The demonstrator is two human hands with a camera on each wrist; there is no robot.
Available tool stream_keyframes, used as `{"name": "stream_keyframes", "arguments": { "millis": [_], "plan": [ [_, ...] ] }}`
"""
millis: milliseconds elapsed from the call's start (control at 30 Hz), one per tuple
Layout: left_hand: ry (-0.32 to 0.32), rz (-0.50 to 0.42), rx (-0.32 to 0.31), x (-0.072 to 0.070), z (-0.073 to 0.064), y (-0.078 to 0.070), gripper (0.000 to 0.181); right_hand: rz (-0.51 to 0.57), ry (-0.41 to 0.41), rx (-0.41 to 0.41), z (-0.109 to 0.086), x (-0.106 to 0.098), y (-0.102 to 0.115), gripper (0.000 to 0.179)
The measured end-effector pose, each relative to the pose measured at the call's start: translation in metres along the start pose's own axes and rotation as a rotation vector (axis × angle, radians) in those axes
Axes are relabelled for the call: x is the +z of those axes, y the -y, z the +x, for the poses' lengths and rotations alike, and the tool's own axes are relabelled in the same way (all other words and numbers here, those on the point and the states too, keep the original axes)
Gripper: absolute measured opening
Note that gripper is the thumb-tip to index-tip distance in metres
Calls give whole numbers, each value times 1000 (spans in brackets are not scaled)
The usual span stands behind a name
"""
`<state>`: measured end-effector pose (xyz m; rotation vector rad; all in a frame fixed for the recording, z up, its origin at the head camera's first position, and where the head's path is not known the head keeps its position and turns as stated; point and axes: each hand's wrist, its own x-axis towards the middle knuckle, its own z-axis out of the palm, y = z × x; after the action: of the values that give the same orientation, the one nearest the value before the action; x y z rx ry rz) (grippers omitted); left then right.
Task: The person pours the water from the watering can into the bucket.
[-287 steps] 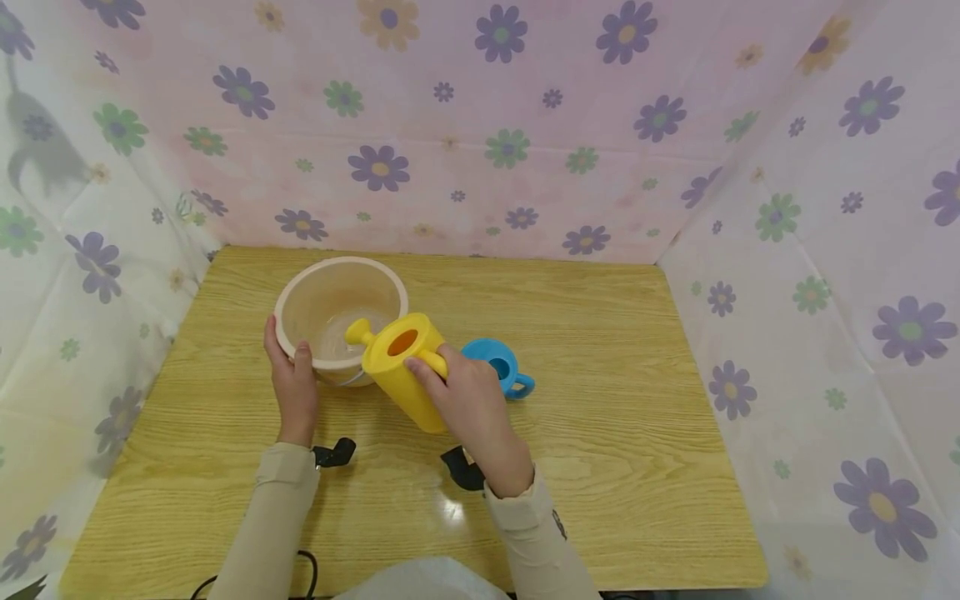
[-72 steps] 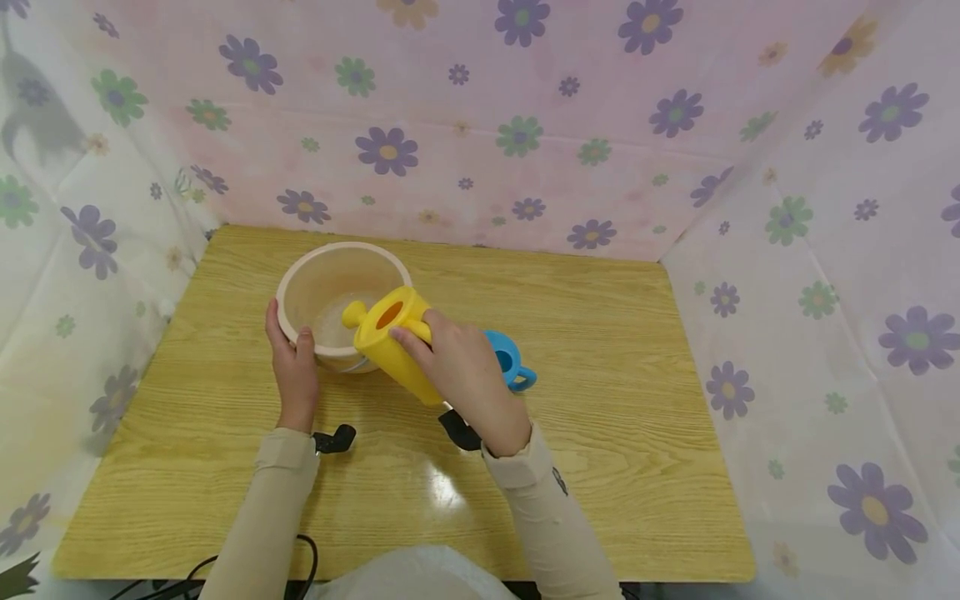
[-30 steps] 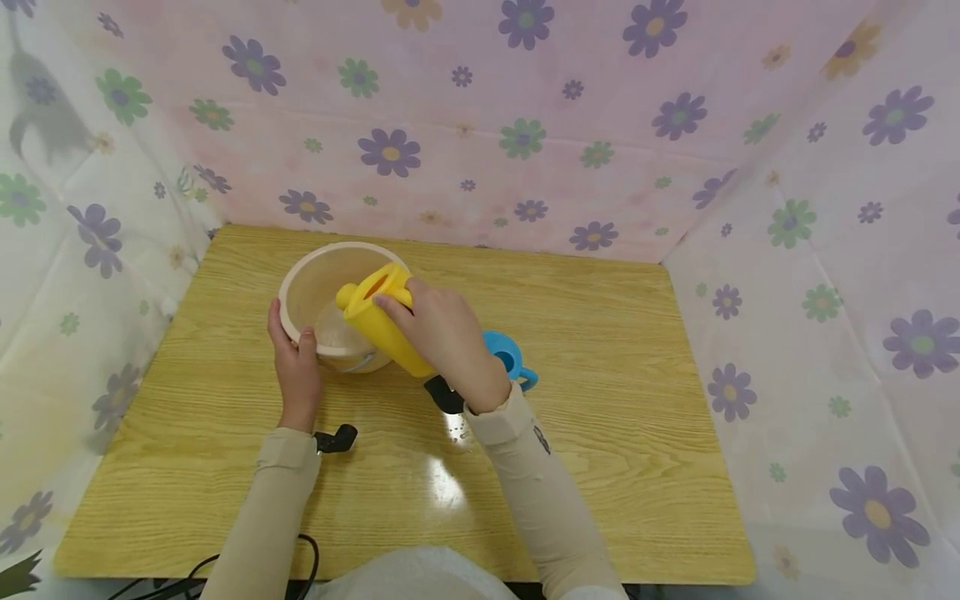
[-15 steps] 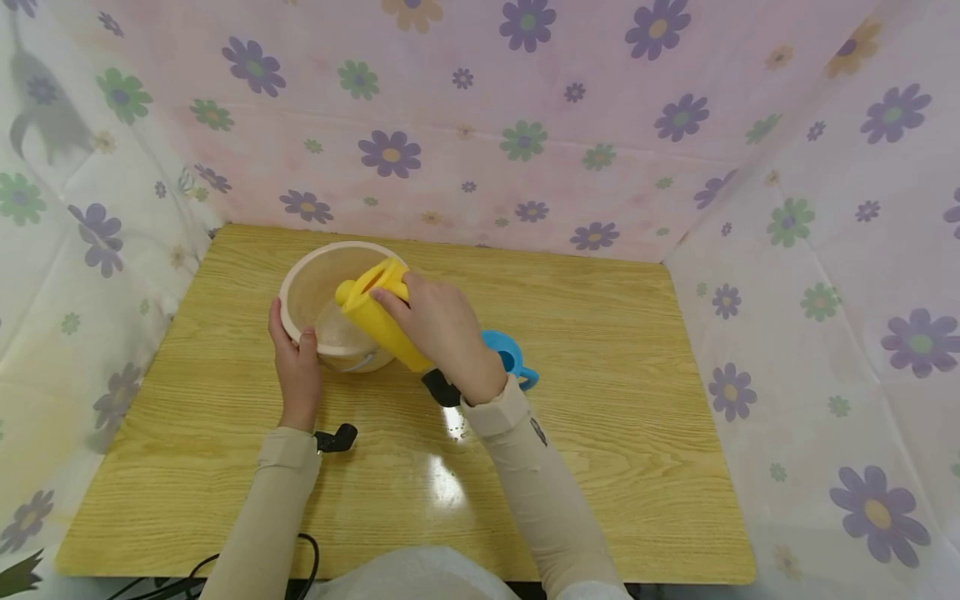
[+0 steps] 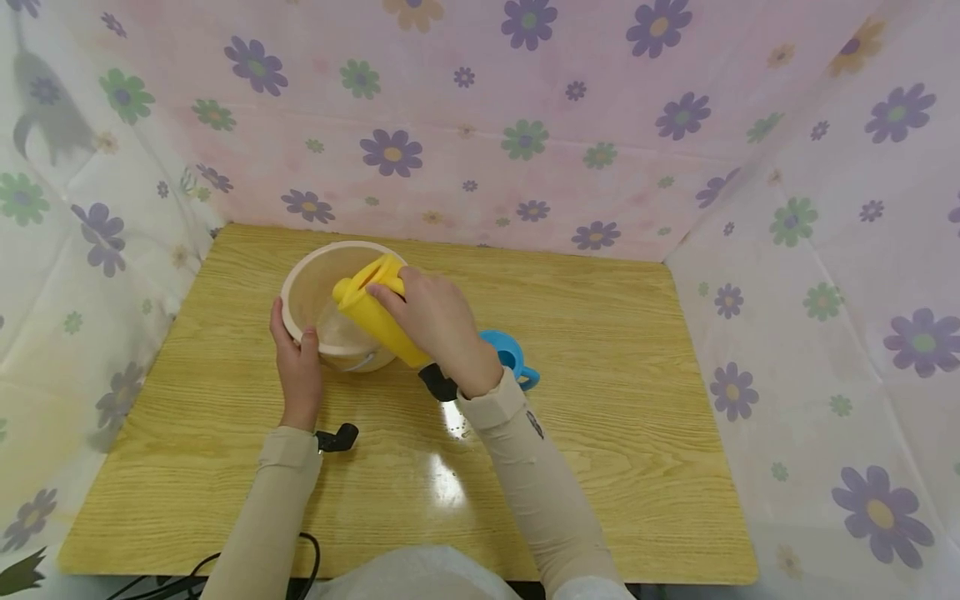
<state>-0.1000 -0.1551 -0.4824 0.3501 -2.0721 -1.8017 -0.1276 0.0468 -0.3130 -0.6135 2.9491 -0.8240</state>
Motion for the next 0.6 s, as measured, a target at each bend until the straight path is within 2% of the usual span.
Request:
{"name": "stream_keyframes", "arguments": {
  "millis": [600],
  "plan": [
    [4,13,-10,-2,-1,5,60,-49,-11,-30,0,5,7,44]
  ]
}}
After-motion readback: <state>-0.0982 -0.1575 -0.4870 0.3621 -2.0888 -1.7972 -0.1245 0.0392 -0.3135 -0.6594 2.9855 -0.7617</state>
